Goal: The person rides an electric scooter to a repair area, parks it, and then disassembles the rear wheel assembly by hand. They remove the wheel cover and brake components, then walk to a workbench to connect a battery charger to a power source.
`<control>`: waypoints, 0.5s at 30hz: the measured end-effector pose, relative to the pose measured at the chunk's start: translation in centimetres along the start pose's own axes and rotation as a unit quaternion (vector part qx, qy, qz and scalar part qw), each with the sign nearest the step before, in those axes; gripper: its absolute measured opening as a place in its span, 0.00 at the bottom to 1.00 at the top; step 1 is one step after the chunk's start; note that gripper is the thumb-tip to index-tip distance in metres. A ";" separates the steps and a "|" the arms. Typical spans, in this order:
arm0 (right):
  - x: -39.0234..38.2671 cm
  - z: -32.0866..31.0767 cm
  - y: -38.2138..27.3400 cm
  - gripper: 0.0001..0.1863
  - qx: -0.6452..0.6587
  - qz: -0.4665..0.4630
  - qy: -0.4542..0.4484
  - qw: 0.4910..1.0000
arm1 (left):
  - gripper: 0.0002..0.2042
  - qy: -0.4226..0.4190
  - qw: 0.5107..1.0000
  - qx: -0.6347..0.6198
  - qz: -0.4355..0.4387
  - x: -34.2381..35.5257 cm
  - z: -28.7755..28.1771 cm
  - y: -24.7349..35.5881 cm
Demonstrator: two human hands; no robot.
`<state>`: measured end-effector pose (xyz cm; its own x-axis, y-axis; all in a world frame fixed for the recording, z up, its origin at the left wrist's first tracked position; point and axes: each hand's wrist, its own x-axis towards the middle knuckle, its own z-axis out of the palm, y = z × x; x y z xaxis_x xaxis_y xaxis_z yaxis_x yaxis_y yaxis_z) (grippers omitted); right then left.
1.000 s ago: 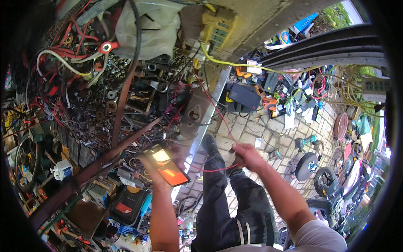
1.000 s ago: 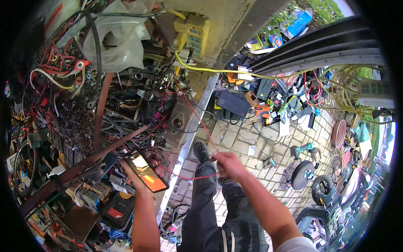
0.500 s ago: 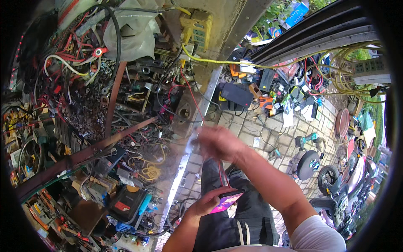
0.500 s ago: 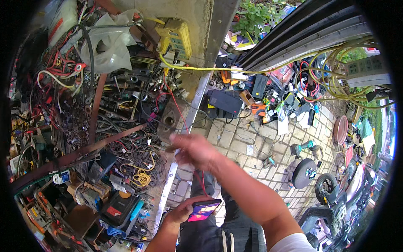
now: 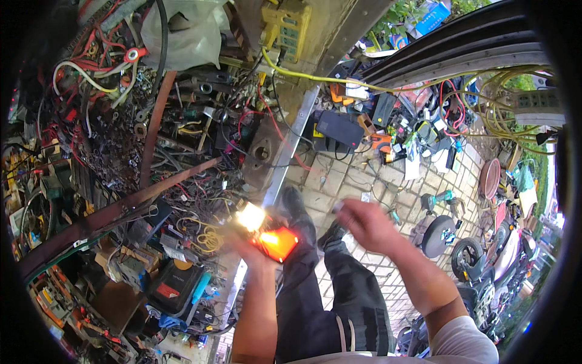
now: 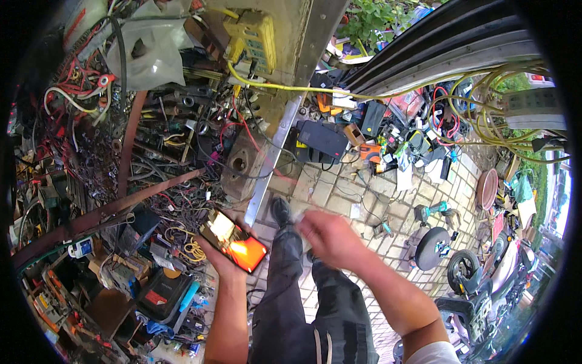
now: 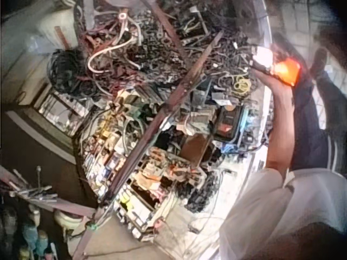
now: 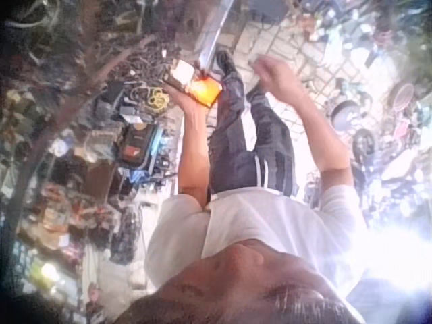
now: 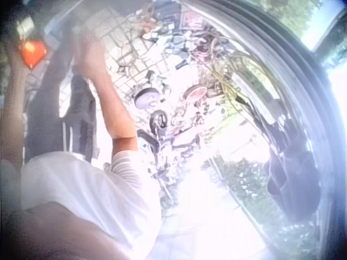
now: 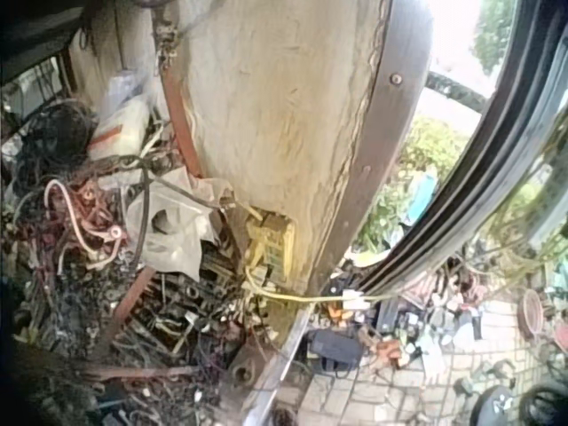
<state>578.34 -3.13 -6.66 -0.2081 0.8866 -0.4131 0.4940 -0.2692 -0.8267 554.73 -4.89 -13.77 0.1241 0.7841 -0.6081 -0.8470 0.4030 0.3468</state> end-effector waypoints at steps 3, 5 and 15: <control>-1.5 4.0 -0.2 0.11 0.121 0.065 -0.083 0.987 | 0.38 0.015 0.997 -0.076 0.008 2.3 1.6 0.9; -1.9 5.9 -0.5 0.12 0.162 0.082 -0.082 0.980 | 0.37 -0.027 0.994 -0.104 0.017 3.2 2.4 1.1; -1.5 9.8 -2.0 0.12 0.255 0.151 0.026 0.955 | 0.36 -0.016 0.997 -0.070 0.038 4.0 3.6 1.1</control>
<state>569.42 -7.66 -8.14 -0.0725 0.7530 -0.6540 0.0473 -0.6524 -0.7564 556.18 0.41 -13.28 0.0719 0.8252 -0.5603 -0.9180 0.2745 0.2864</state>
